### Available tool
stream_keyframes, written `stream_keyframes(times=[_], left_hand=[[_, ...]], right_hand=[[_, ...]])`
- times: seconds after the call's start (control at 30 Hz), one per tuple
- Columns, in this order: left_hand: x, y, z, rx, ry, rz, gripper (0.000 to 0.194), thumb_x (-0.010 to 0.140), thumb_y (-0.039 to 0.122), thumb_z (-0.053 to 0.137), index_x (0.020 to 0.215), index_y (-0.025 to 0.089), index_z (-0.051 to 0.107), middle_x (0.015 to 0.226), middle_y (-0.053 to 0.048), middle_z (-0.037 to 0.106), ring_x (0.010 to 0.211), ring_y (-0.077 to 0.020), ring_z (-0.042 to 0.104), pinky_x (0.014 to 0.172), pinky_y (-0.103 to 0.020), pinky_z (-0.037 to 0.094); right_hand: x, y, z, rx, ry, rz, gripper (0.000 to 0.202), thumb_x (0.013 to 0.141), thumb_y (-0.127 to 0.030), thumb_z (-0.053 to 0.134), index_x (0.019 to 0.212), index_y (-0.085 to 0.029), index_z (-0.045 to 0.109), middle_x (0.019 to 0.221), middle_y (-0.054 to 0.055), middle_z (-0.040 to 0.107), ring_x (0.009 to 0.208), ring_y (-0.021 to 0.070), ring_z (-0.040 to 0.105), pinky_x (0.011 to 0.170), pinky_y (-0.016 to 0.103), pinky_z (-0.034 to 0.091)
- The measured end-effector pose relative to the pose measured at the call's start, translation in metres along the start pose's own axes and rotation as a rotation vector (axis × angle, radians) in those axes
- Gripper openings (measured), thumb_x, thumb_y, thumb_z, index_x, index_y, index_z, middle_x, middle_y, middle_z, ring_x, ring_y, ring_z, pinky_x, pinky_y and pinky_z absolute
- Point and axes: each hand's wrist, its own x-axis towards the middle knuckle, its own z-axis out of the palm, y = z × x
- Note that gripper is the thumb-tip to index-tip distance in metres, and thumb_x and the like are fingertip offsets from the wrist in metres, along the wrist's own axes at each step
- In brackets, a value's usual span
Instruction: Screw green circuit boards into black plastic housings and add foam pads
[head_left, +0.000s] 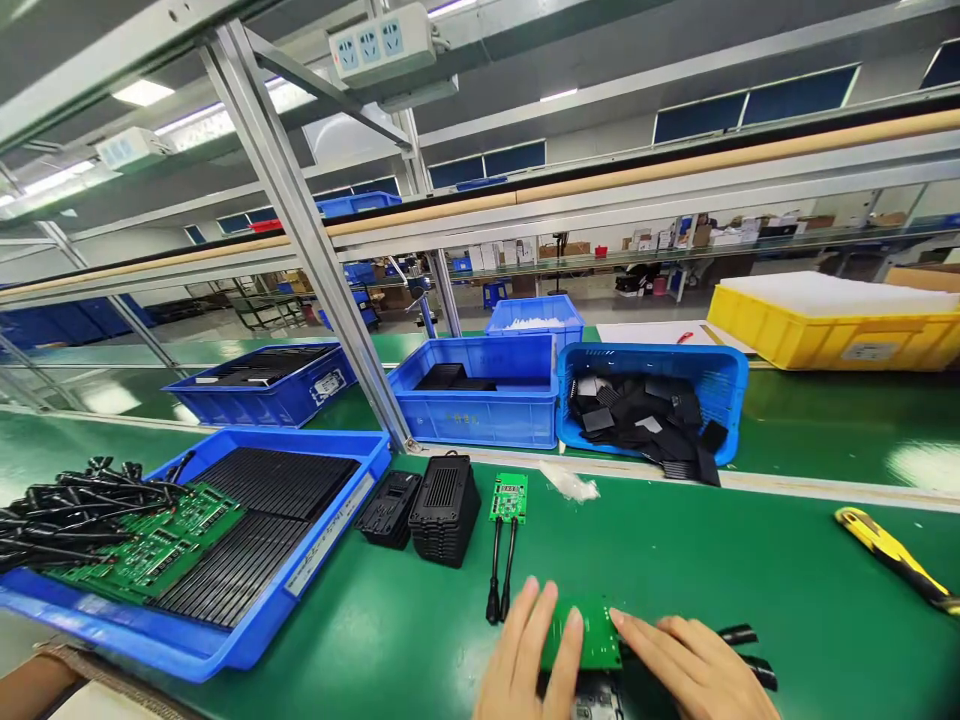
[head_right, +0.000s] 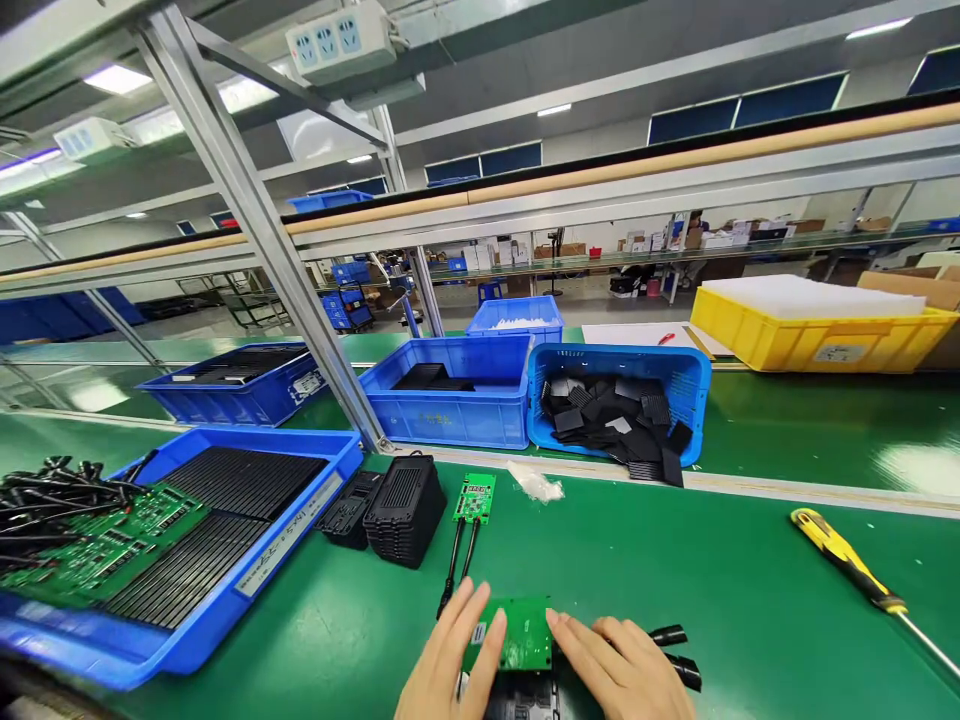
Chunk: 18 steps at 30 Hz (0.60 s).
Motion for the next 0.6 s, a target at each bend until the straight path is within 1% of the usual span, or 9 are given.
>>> stream_keyframes(times=[0.07,0.13,0.2,0.23,0.27,0.33,0.47,0.53,0.6], left_hand=[[0.007,-0.009,0.003,0.126,-0.019,0.091,0.082,0.092,0.056,0.049,0.156,0.022,0.011,0.145,-0.021,0.051,0.132,-0.0427,0.047,0.098,-0.055,0.051],[0.010,-0.016,0.008,0.170,-0.088,0.200,0.092,0.091,0.065,0.040,0.156,0.016,-0.002,0.138,-0.026,0.055,0.125,-0.0425,0.055,0.094,-0.056,0.053],[0.009,-0.017,0.015,0.145,-0.151,0.211,0.088,0.094,0.060,0.036,0.155,0.015,-0.010,0.125,-0.024,0.064,0.114,-0.0373,0.064,0.092,-0.054,0.055],[0.007,-0.017,0.018,0.128,-0.162,0.189,0.084,0.096,0.055,0.036,0.155,0.017,-0.009,0.120,-0.023,0.066,0.111,-0.0351,0.066,0.093,-0.053,0.054],[0.004,-0.016,0.021,0.110,-0.161,0.171,0.081,0.097,0.051,0.038,0.155,0.018,-0.006,0.118,-0.021,0.066,0.110,-0.0345,0.065,0.094,-0.055,0.054],[-0.002,-0.014,0.024,0.079,-0.135,0.153,0.076,0.095,0.047,0.043,0.156,0.020,0.007,0.120,-0.022,0.061,0.115,-0.0376,0.061,0.094,-0.062,0.051],[-0.009,-0.014,0.024,0.035,-0.071,0.215,0.061,0.095,0.044,0.045,0.149,0.019,0.032,0.123,-0.022,0.056,0.124,-0.0414,0.052,0.093,-0.072,0.046],[-0.010,-0.016,0.022,0.025,-0.060,0.251,0.057,0.094,0.043,0.049,0.145,0.020,0.039,0.123,-0.021,0.055,0.126,-0.0405,0.051,0.095,-0.072,0.044],[-0.010,-0.018,0.019,0.021,-0.079,0.270,0.059,0.090,0.043,0.058,0.143,0.023,0.042,0.123,-0.020,0.056,0.127,-0.0407,0.050,0.096,-0.074,0.042]], right_hand=[[0.001,-0.006,0.001,0.042,0.053,0.011,0.053,0.102,-0.028,0.034,0.154,-0.024,0.024,0.110,0.003,0.074,0.076,0.0163,0.070,0.066,0.025,0.056],[0.003,-0.011,0.000,0.039,0.086,0.008,0.046,0.103,-0.028,0.036,0.149,-0.025,0.038,0.105,0.003,0.076,0.077,0.0153,0.070,0.068,0.024,0.055],[0.007,-0.016,-0.004,-0.017,0.115,0.001,0.033,0.103,-0.028,0.037,0.126,-0.024,0.061,0.099,0.002,0.076,0.079,0.0142,0.071,0.071,0.023,0.054],[0.009,-0.018,-0.006,-0.052,0.117,-0.005,0.031,0.103,-0.028,0.036,0.112,-0.023,0.066,0.096,0.002,0.077,0.080,0.0142,0.071,0.073,0.023,0.054],[0.010,-0.021,-0.007,-0.083,0.116,-0.011,0.033,0.103,-0.029,0.035,0.100,-0.023,0.067,0.092,0.002,0.077,0.081,0.0146,0.071,0.074,0.023,0.054],[0.008,-0.026,-0.008,-0.111,0.090,0.001,0.038,0.104,-0.030,0.031,0.091,-0.021,0.065,0.081,0.002,0.074,0.073,0.0149,0.069,0.069,0.024,0.053],[-0.010,-0.037,0.002,-0.065,-0.113,0.164,0.041,0.105,-0.032,0.024,0.093,-0.021,0.062,0.072,0.001,0.065,0.061,0.0138,0.063,0.055,0.024,0.050],[-0.023,-0.039,0.009,0.008,-0.237,0.239,0.036,0.105,-0.033,0.027,0.097,-0.023,0.061,0.076,0.000,0.064,0.067,0.0133,0.065,0.058,0.021,0.050],[-0.033,-0.040,0.016,0.068,-0.311,0.278,0.030,0.104,-0.030,0.030,0.101,-0.025,0.059,0.080,0.000,0.064,0.072,0.0134,0.065,0.061,0.021,0.050]])
